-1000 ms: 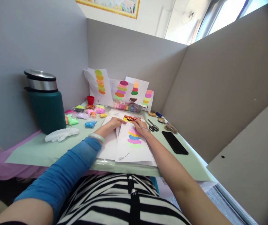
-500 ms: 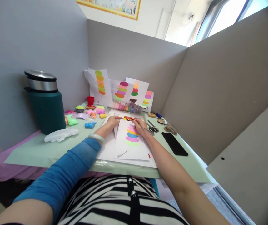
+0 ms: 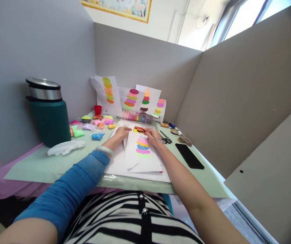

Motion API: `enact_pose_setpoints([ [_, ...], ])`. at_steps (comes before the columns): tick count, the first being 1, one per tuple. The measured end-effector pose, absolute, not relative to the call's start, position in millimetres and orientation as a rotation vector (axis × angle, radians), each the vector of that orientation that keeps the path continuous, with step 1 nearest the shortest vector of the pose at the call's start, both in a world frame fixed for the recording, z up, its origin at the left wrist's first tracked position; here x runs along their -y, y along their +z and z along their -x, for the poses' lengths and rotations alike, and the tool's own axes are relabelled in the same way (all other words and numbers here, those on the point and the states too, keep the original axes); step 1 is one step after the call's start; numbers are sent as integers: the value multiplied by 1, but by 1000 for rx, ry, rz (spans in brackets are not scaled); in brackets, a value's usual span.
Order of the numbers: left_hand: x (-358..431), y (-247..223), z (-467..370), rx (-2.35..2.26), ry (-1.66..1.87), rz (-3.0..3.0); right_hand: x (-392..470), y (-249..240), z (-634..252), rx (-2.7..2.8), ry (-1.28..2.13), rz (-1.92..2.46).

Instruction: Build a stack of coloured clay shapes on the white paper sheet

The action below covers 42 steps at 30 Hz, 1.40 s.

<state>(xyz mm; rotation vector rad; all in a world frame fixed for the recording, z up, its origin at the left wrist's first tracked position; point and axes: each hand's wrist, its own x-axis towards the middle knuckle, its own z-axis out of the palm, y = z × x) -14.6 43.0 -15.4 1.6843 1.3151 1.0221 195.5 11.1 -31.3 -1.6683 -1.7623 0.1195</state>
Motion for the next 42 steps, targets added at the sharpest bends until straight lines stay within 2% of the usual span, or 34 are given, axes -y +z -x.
enact_pose_setpoints([
  [7, -50, -20, 14, -1449, 953, -1861, -11, -32, -208, 1977, -154, 1898],
  [24, -56, -23, 10, -1415, 997, -1836, -15, -32, -208, 2040, -56, 1835],
  [30, -50, -20, 12, -1420, 756, -2041, -10, -28, -204, 1973, 7, 1900],
  [42, -46, -15, 13, -1505, 732, -2089, -15, -31, -204, 1904, 105, 1880],
])
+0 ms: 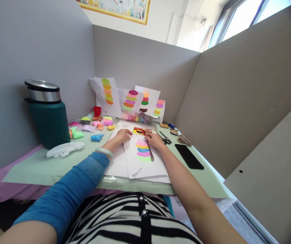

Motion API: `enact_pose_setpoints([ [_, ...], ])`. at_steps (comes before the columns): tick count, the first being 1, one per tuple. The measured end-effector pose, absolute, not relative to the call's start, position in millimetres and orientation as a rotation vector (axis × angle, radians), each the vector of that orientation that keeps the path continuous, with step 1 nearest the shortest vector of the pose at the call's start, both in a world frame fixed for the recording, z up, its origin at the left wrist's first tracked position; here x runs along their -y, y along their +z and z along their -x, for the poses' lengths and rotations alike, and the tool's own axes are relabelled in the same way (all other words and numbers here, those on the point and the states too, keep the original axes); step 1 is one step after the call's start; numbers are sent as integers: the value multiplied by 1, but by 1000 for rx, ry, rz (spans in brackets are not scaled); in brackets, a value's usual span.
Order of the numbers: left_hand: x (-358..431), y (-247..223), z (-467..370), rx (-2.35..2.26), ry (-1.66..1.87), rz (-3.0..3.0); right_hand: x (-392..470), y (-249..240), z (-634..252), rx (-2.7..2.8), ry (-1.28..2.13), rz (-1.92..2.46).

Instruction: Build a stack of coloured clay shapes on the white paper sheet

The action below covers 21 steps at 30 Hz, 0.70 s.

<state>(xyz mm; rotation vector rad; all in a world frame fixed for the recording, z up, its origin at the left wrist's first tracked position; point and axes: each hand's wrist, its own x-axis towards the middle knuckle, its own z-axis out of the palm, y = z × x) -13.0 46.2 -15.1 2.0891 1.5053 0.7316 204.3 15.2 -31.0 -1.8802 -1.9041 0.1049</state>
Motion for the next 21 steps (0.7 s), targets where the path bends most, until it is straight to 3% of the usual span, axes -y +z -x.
enact_pose_setpoints([
  [21, -50, -19, 14, -1402, 754, -2123, -13, -26, -198, 1926, 63, 2027],
])
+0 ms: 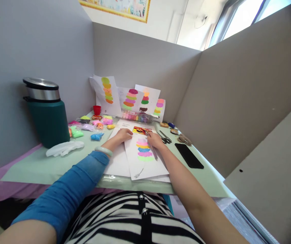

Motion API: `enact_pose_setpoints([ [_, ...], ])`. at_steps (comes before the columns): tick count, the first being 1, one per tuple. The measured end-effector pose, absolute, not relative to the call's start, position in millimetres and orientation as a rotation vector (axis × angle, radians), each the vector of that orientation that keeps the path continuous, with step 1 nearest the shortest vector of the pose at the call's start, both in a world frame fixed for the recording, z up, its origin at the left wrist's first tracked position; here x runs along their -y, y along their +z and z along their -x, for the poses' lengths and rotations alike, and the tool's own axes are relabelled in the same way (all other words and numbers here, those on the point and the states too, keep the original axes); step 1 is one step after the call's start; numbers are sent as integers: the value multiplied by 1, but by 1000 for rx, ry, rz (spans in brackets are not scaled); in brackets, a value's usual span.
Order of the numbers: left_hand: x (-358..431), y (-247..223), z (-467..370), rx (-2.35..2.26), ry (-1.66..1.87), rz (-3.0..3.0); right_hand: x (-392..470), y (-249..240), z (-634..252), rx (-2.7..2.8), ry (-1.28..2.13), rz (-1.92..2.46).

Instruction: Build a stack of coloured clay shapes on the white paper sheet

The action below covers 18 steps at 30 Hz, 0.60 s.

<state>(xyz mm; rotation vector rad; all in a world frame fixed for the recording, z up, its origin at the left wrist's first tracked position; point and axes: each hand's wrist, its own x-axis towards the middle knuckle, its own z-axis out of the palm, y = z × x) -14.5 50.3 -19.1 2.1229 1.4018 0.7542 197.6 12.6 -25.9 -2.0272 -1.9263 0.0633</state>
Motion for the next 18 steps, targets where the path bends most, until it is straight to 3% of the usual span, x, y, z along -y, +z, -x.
enact_pose_setpoints([
  [18, -54, -19, 17, -1471, 791, -2140, -9, -23, -196, 1914, 59, 2107],
])
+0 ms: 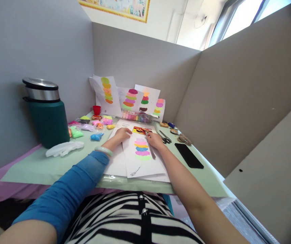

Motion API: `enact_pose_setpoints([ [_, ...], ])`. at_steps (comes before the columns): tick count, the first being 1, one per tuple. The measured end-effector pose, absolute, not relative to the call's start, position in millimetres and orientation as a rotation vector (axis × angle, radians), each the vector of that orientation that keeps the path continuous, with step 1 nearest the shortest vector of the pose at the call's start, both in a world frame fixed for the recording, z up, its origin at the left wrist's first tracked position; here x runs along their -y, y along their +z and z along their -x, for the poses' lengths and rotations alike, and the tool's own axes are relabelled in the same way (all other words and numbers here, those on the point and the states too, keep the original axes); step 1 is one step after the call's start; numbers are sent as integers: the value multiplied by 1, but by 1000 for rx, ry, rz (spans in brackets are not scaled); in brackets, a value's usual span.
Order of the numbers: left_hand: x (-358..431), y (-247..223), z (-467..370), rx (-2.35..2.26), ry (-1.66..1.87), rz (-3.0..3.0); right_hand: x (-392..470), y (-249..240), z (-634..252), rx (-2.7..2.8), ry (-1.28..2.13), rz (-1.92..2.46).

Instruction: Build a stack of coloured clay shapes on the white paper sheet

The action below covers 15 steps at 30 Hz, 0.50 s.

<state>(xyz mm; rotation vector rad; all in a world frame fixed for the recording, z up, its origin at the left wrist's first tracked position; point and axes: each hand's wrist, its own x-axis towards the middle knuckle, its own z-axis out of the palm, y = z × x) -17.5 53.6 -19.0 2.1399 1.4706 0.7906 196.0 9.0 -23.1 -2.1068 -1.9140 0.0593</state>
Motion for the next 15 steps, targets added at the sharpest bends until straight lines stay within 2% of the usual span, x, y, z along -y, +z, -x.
enact_pose_setpoints([
  [15, -48, -16, 16, -1500, 821, -2120, -6, -21, -194, 1883, 41, 2130],
])
